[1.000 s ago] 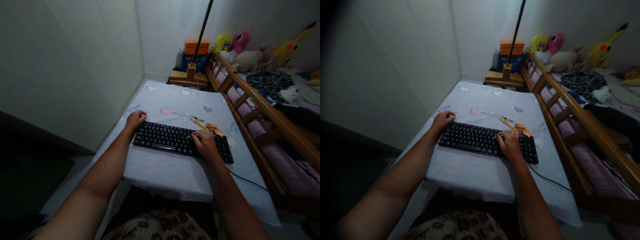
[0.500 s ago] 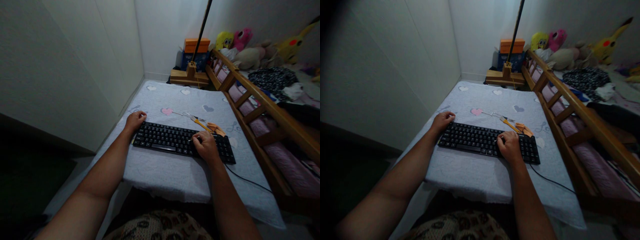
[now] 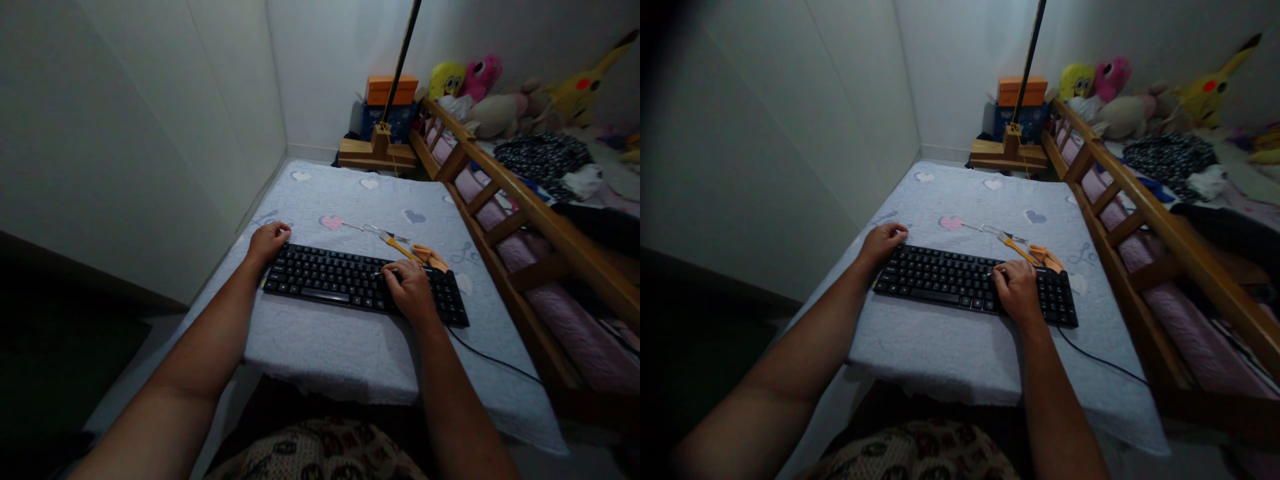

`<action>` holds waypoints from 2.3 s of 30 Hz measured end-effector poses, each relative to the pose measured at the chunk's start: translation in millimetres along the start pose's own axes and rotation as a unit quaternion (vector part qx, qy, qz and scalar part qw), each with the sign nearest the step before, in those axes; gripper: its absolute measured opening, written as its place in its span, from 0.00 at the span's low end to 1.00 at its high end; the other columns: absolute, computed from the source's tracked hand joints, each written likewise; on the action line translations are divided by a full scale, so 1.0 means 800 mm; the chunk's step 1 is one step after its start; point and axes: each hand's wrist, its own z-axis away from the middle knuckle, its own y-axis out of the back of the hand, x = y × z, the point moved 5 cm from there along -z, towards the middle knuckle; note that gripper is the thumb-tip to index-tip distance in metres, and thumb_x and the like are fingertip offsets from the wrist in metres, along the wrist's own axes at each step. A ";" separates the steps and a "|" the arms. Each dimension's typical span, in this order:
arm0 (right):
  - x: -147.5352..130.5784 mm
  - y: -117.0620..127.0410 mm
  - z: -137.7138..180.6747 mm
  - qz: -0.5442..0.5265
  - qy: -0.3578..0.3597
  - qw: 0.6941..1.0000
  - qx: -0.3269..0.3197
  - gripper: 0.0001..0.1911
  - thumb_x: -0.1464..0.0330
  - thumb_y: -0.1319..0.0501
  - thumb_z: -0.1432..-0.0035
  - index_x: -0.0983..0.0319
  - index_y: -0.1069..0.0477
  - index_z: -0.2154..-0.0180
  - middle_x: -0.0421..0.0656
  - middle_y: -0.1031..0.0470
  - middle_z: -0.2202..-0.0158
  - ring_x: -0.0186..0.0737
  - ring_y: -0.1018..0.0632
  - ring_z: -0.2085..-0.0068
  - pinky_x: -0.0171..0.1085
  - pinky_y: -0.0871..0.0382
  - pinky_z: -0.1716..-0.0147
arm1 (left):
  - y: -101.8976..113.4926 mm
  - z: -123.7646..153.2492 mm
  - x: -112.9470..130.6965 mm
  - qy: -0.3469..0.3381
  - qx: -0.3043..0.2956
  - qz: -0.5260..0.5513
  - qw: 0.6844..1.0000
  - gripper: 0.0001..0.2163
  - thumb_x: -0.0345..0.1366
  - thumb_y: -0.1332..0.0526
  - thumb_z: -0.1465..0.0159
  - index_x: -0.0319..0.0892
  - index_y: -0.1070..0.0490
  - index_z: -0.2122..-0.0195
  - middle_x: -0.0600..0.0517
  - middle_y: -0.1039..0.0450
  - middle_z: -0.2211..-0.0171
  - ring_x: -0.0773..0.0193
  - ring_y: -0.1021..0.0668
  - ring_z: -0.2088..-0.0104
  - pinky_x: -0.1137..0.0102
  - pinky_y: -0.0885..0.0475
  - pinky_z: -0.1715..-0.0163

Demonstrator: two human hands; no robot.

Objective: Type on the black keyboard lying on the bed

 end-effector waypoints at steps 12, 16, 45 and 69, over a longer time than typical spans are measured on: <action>0.006 0.003 -0.001 -0.001 -0.015 1.000 -0.002 0.08 0.68 0.43 0.40 0.59 0.27 0.69 0.44 0.23 0.68 0.46 0.27 0.60 0.46 0.37 0.55 | 0.001 0.002 0.002 -0.004 -0.001 0.004 1.000 0.16 0.44 0.44 0.42 0.41 0.24 0.61 0.52 0.28 0.73 0.63 0.28 0.71 0.70 0.39 0.70; 0.007 0.006 -0.001 0.008 -0.025 1.000 0.004 0.09 0.67 0.44 0.40 0.60 0.27 0.70 0.44 0.24 0.68 0.46 0.27 0.60 0.46 0.37 0.55 | 0.001 0.002 0.003 -0.005 -0.001 0.003 1.000 0.15 0.44 0.44 0.42 0.41 0.23 0.62 0.52 0.28 0.73 0.64 0.29 0.72 0.70 0.39 0.70; 0.017 0.010 0.002 0.003 -0.035 0.999 0.017 0.08 0.68 0.43 0.41 0.59 0.27 0.71 0.44 0.23 0.68 0.46 0.27 0.60 0.46 0.37 0.54 | 0.000 -0.001 -0.001 -0.003 -0.005 0.002 1.000 0.16 0.44 0.44 0.42 0.42 0.23 0.61 0.51 0.28 0.73 0.63 0.29 0.71 0.70 0.39 0.71; 0.013 0.015 0.005 -0.021 -0.041 0.999 0.011 0.08 0.68 0.43 0.45 0.59 0.29 0.75 0.42 0.24 0.71 0.44 0.26 0.63 0.45 0.37 0.56 | 0.000 0.000 -0.001 0.001 -0.004 0.002 1.000 0.16 0.44 0.44 0.42 0.42 0.23 0.61 0.52 0.28 0.73 0.63 0.28 0.71 0.70 0.38 0.71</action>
